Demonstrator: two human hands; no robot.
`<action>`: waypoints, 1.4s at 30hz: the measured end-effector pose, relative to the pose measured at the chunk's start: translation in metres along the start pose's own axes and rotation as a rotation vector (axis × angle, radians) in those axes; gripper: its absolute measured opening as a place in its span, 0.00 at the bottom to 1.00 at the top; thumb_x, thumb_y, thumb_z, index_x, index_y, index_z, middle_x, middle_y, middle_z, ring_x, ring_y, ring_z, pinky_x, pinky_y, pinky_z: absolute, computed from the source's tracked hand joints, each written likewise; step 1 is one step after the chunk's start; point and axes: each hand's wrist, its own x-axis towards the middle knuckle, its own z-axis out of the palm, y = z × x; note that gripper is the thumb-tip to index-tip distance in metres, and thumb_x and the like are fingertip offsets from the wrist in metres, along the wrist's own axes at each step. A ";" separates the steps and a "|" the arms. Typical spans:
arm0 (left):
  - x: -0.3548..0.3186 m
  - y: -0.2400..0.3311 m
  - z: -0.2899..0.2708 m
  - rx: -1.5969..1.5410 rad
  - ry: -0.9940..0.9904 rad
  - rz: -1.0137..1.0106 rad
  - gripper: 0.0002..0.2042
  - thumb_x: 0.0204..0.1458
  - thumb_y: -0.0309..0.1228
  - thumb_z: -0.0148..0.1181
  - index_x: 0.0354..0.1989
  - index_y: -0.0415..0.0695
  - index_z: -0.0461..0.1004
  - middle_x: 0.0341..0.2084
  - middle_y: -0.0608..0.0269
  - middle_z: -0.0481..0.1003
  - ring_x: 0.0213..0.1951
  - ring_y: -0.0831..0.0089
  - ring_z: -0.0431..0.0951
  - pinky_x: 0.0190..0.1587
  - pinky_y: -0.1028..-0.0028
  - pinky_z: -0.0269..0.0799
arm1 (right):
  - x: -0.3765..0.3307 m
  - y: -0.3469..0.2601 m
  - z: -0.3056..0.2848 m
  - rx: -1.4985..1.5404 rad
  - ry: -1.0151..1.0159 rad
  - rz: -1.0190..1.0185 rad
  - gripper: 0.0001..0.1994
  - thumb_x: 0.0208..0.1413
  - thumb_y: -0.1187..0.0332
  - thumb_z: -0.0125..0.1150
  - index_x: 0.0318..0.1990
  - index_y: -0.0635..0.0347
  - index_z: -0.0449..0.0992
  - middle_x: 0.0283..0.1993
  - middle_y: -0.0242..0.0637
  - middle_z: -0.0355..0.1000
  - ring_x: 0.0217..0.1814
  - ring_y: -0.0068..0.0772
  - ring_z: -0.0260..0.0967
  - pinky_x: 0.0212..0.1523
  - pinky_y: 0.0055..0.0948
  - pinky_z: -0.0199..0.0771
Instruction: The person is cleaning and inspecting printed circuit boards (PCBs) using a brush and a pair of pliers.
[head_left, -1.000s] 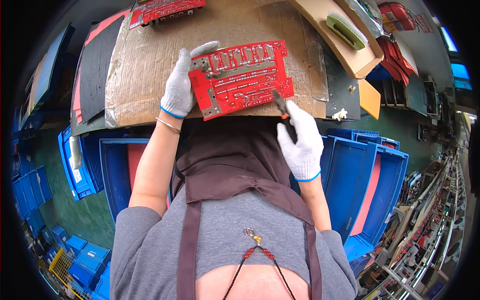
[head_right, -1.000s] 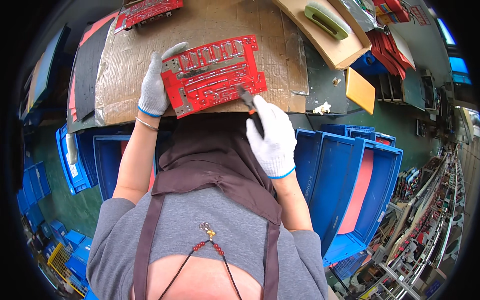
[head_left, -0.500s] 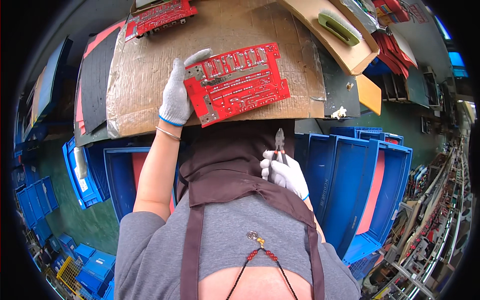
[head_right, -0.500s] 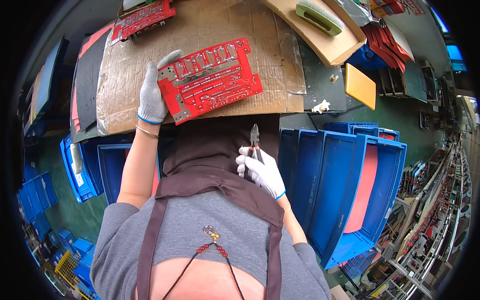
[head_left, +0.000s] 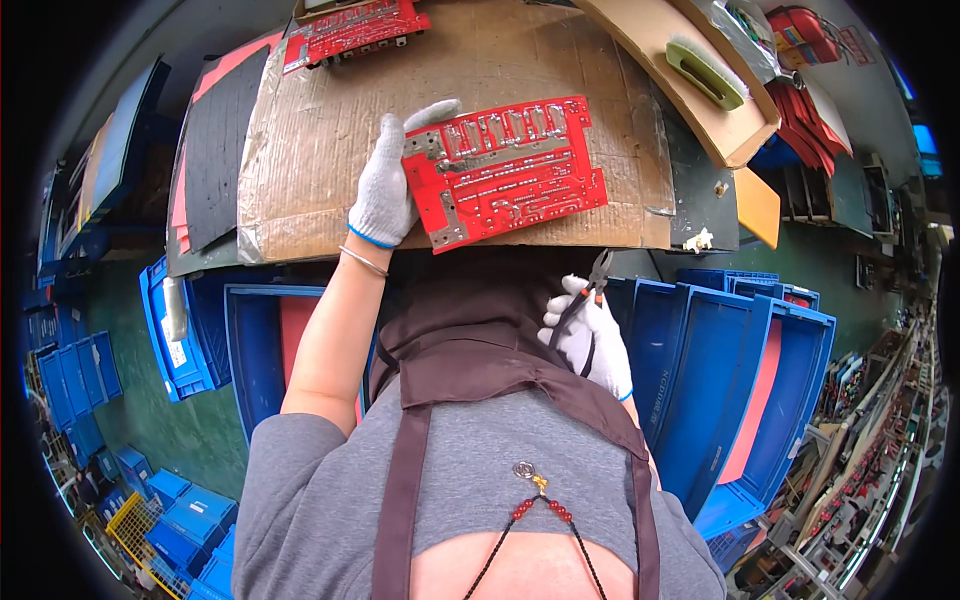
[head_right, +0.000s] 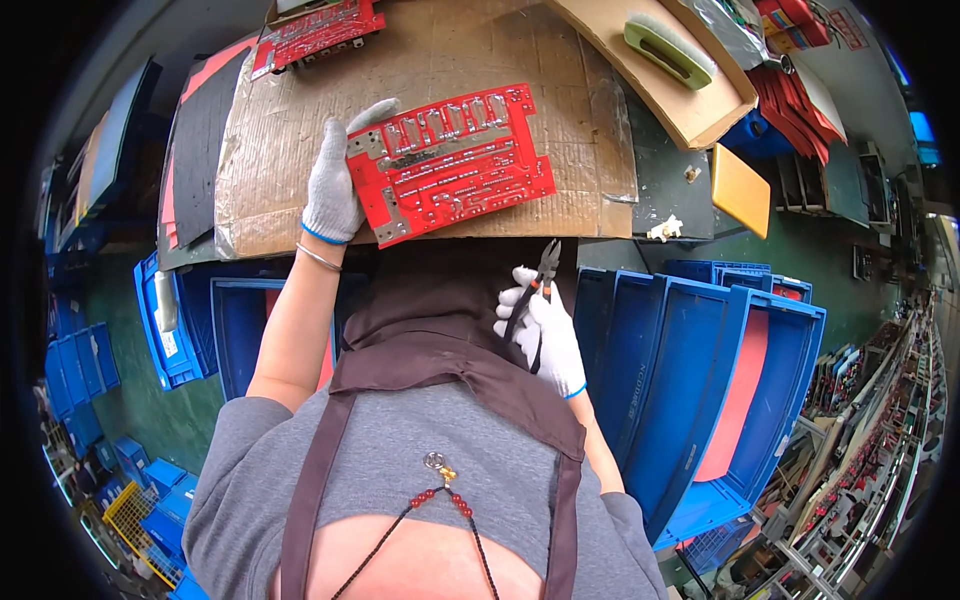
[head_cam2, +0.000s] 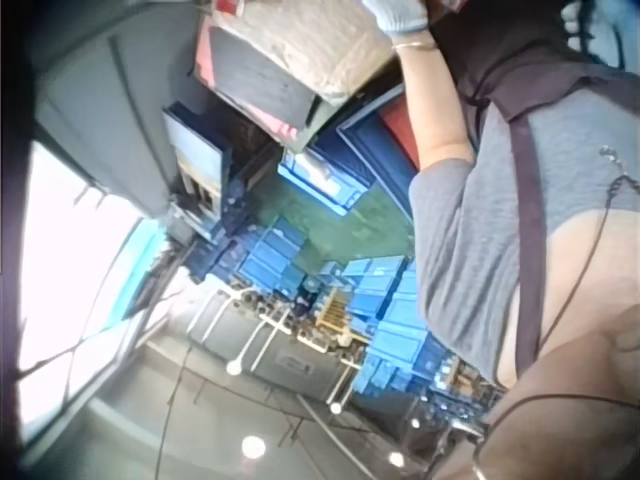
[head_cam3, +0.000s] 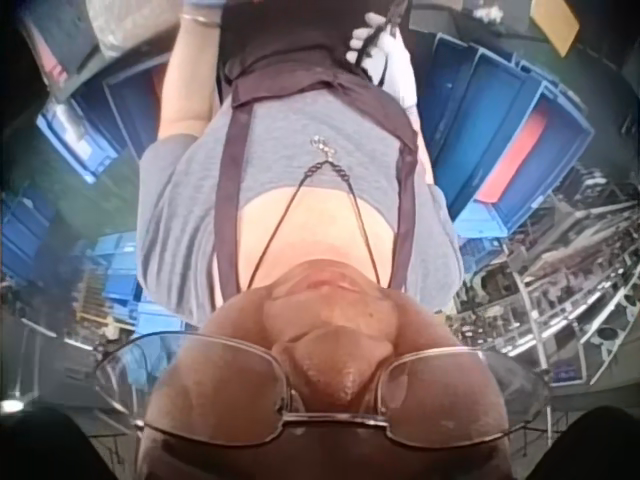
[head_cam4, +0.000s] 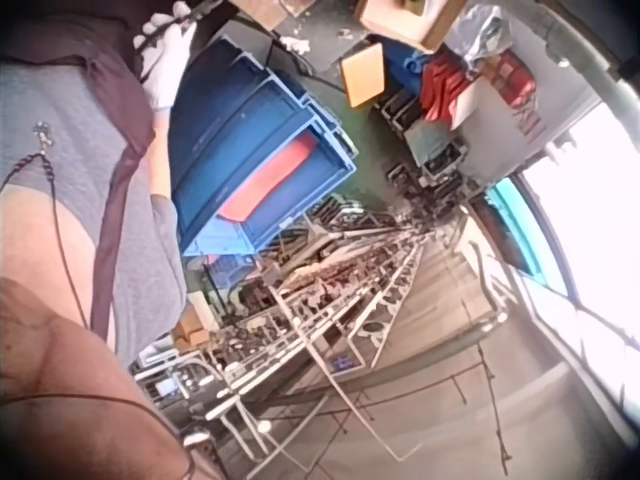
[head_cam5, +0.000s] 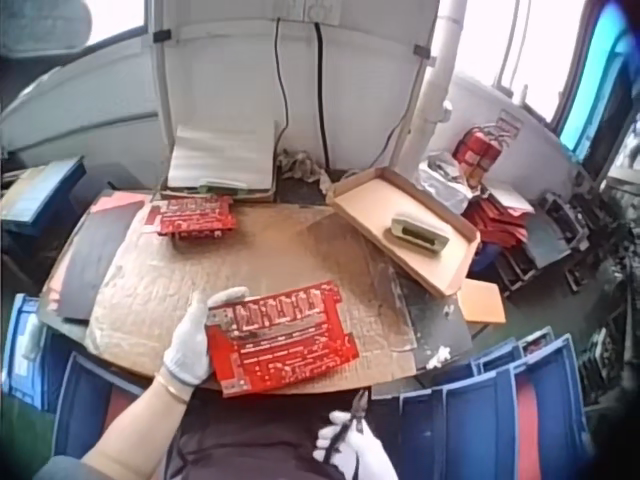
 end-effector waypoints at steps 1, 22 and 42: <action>-0.003 0.000 -0.007 -0.030 0.002 0.008 0.36 0.73 0.58 0.35 0.70 0.37 0.66 0.64 0.48 0.72 0.64 0.58 0.75 0.69 0.56 0.70 | -0.001 -0.006 0.012 -0.068 0.028 -0.076 0.23 0.68 0.59 0.62 0.66 0.56 0.68 0.48 0.36 0.73 0.49 0.33 0.73 0.49 0.37 0.78; -0.010 0.000 0.018 0.076 0.044 0.106 0.32 0.74 0.54 0.38 0.69 0.35 0.66 0.63 0.48 0.74 0.63 0.61 0.75 0.68 0.60 0.71 | 0.040 -0.109 0.071 -0.644 0.190 -0.522 0.16 0.68 0.65 0.57 0.59 0.61 0.72 0.44 0.37 0.76 0.39 0.27 0.75 0.40 0.28 0.81; -0.019 0.058 0.041 0.530 0.062 0.538 0.32 0.74 0.53 0.41 0.60 0.32 0.75 0.57 0.47 0.78 0.58 0.63 0.79 0.63 0.64 0.74 | 0.026 -0.126 0.069 -0.568 0.097 -0.436 0.16 0.65 0.68 0.59 0.59 0.61 0.70 0.40 0.36 0.75 0.33 0.20 0.73 0.30 0.23 0.76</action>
